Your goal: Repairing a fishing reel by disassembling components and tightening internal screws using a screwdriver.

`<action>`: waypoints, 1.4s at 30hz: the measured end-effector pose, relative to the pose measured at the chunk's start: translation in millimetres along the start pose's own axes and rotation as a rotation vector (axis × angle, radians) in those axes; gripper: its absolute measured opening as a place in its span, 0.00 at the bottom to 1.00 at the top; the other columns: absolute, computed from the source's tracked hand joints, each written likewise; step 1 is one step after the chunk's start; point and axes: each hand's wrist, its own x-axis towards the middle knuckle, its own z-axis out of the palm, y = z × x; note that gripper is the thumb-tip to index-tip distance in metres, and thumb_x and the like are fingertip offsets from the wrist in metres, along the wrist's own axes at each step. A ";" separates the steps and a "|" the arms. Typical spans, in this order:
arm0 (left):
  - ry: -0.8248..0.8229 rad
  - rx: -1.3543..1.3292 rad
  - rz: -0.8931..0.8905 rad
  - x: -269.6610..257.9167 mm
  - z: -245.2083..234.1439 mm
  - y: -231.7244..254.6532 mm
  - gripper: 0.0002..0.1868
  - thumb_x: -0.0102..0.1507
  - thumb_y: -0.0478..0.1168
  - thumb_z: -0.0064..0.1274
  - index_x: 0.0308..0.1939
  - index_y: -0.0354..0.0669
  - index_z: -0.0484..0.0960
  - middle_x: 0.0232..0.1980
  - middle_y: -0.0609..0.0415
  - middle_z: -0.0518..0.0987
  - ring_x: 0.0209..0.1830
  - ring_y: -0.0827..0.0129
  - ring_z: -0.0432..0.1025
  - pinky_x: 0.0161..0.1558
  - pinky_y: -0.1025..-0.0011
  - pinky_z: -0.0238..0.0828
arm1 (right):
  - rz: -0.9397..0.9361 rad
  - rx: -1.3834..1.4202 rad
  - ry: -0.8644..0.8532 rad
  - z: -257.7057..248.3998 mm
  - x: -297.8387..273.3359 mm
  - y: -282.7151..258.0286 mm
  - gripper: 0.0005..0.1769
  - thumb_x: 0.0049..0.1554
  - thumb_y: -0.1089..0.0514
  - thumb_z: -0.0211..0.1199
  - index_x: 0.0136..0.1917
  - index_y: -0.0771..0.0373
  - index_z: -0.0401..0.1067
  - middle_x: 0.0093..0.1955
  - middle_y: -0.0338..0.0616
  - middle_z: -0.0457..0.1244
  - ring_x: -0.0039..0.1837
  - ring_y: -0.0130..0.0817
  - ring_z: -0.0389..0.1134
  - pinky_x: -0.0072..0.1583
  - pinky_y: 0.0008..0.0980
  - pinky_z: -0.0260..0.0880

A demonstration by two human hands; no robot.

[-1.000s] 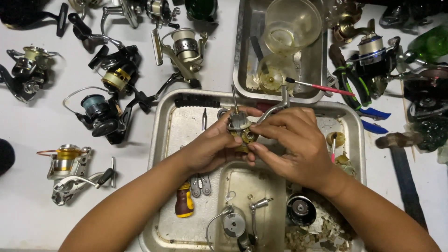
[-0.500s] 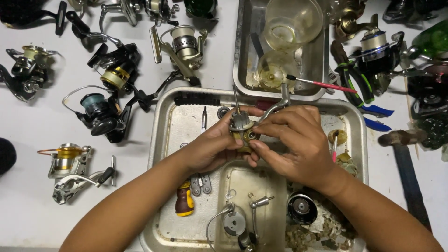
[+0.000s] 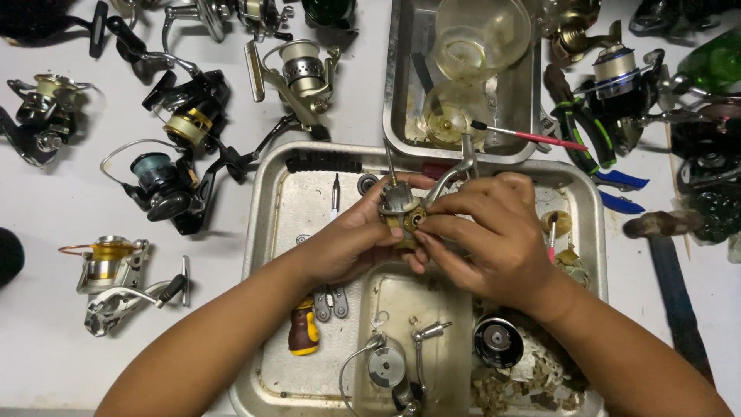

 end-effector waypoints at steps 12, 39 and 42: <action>0.027 0.290 0.020 0.2 -4.3 -0.4 0.31 0.67 0.32 0.40 0.75 0.41 0.53 0.56 0.33 0.74 0.50 0.55 0.75 0.52 0.60 0.82 | -0.053 -0.152 -0.062 -1.2 0.9 1.3 0.05 0.60 0.56 0.67 0.42 0.55 0.77 0.43 0.38 0.69 0.46 0.43 0.68 0.56 0.43 0.58; 0.057 0.505 0.140 2.3 5.6 16.1 0.30 0.68 0.35 0.43 0.74 0.38 0.56 0.58 0.40 0.73 0.59 0.57 0.67 0.65 0.53 0.65 | 0.007 -0.123 -0.053 15.3 -14.9 7.7 0.08 0.60 0.53 0.64 0.39 0.55 0.74 0.40 0.40 0.66 0.45 0.42 0.68 0.57 0.43 0.57; 0.066 0.478 0.133 -1.0 10.8 13.3 0.31 0.67 0.35 0.44 0.74 0.36 0.56 0.59 0.38 0.72 0.59 0.54 0.67 0.66 0.51 0.64 | 0.044 -0.075 -0.045 10.9 -10.5 6.4 0.07 0.59 0.54 0.66 0.40 0.54 0.75 0.40 0.39 0.66 0.46 0.42 0.67 0.57 0.44 0.56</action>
